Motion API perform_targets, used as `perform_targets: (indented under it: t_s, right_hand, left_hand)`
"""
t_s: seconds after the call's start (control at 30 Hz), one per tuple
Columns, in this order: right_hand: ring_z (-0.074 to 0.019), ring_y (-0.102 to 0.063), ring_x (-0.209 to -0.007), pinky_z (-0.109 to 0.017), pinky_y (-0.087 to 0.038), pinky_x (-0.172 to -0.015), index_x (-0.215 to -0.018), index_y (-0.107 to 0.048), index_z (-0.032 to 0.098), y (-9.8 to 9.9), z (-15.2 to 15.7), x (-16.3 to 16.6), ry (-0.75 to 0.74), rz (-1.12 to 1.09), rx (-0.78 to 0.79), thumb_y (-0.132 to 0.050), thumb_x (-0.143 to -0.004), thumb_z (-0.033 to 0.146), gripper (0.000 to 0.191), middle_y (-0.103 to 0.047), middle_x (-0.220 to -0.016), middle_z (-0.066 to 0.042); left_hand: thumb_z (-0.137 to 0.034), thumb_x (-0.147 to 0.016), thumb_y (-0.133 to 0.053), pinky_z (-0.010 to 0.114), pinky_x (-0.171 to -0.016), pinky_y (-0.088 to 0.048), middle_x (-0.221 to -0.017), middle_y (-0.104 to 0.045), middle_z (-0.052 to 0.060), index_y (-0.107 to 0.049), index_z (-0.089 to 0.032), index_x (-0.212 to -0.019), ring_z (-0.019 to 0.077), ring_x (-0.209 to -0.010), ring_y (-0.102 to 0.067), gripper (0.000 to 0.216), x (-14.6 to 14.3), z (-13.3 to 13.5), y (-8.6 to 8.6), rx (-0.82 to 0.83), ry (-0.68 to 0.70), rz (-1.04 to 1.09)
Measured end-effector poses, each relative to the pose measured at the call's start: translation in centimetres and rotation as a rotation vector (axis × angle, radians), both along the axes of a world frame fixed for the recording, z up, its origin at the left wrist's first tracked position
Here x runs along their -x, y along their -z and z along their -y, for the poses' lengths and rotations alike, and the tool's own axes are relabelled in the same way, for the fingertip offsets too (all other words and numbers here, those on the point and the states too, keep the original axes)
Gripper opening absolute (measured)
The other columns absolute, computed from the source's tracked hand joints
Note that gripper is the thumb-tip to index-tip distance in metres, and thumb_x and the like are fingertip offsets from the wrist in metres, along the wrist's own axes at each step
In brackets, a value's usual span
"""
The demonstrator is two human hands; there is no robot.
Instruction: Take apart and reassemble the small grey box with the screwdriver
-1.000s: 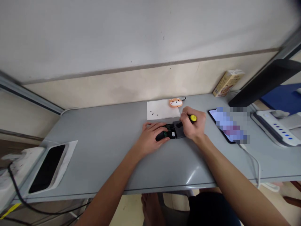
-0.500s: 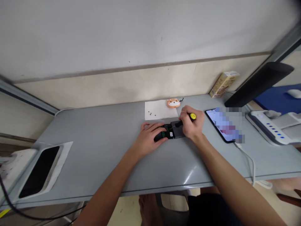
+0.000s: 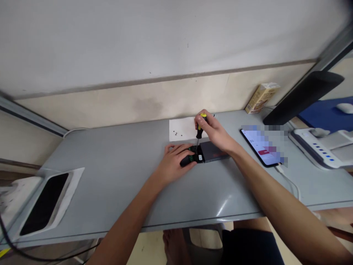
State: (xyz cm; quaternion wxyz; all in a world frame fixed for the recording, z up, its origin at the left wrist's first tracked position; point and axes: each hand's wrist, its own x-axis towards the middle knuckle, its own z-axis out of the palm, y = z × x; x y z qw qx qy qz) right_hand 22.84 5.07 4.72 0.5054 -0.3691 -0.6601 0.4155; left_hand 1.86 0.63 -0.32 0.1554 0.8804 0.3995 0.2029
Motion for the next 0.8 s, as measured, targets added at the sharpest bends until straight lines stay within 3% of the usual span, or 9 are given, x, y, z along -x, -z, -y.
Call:
perform_targets:
  t_s: [0.1,0.17,0.3,0.5,0.67,0.8]
  right_hand:
    - [-0.017,-0.057,-0.076,-0.032,-0.049,-0.071,-0.103,-0.056,0.025,-0.2,-0.6,-0.3,-0.221,-0.207,0.16,-0.052,-0.098,0.055,0.031,-0.056,-0.082,-0.001]
    - [-0.0181,-0.059,-0.074,-0.035,-0.051,-0.072,-0.111,-0.051,0.028,-0.2,-0.5,-0.1,-0.259,-0.344,0.216,-0.055,-0.096,0.053,0.03,-0.055,-0.082,0.0]
    - [-0.0172,-0.052,-0.064,-0.034,-0.049,-0.065,-0.102,-0.044,0.029,0.0,0.6,0.6,-0.187,-0.461,0.218,-0.053,-0.095,0.053,0.026,-0.05,-0.075,0.002]
    - [-0.0143,-0.033,-0.052,-0.029,-0.035,-0.051,-0.094,-0.041,0.029,0.1,1.4,1.4,-0.103,-0.557,0.203,-0.046,-0.099,0.054,0.027,-0.042,-0.067,0.004]
    - [-0.0148,-0.047,-0.061,-0.03,-0.042,-0.059,-0.094,-0.049,0.027,0.1,1.4,1.5,-0.117,-0.659,0.218,-0.052,-0.099,0.051,0.026,-0.052,-0.079,0.0]
    - [-0.0148,-0.05,-0.065,-0.03,-0.045,-0.063,-0.09,-0.053,0.025,0.0,1.4,1.7,-0.105,-0.672,0.239,-0.052,-0.099,0.056,0.032,-0.05,-0.079,-0.001]
  left_hand:
    - [-0.04,-0.097,-0.065,0.049,-0.115,-0.029,-0.145,-0.061,0.003,-0.068,-0.028,-0.113,0.0254,-0.13,-0.058,0.02,0.0,0.0,-0.1,0.019,0.004,0.007]
    - [-0.04,-0.097,-0.065,0.049,-0.116,-0.029,-0.145,-0.061,0.003,-0.069,-0.029,-0.114,0.0254,-0.13,-0.057,0.021,0.1,-0.1,-0.2,0.034,0.001,0.006]
    - [-0.038,-0.098,-0.065,0.049,-0.117,-0.028,-0.145,-0.061,0.003,-0.07,-0.031,-0.118,0.0251,-0.132,-0.056,0.022,0.4,-0.2,-0.3,0.062,0.017,0.011]
    - [-0.041,-0.098,-0.066,0.048,-0.115,-0.029,-0.144,-0.061,0.001,-0.07,-0.032,-0.119,0.0242,-0.133,-0.055,0.024,0.9,-0.7,-0.2,0.075,0.058,0.029]
    - [-0.04,-0.096,-0.068,0.046,-0.115,-0.032,-0.141,-0.063,0.0,-0.068,-0.032,-0.122,0.0237,-0.131,-0.056,0.027,1.6,-1.0,-0.2,0.074,0.046,0.043]
    - [-0.04,-0.096,-0.068,0.045,-0.115,-0.033,-0.144,-0.061,-0.002,-0.068,-0.033,-0.122,0.0231,-0.134,-0.053,0.026,2.0,-1.1,-0.2,0.057,0.031,0.051]
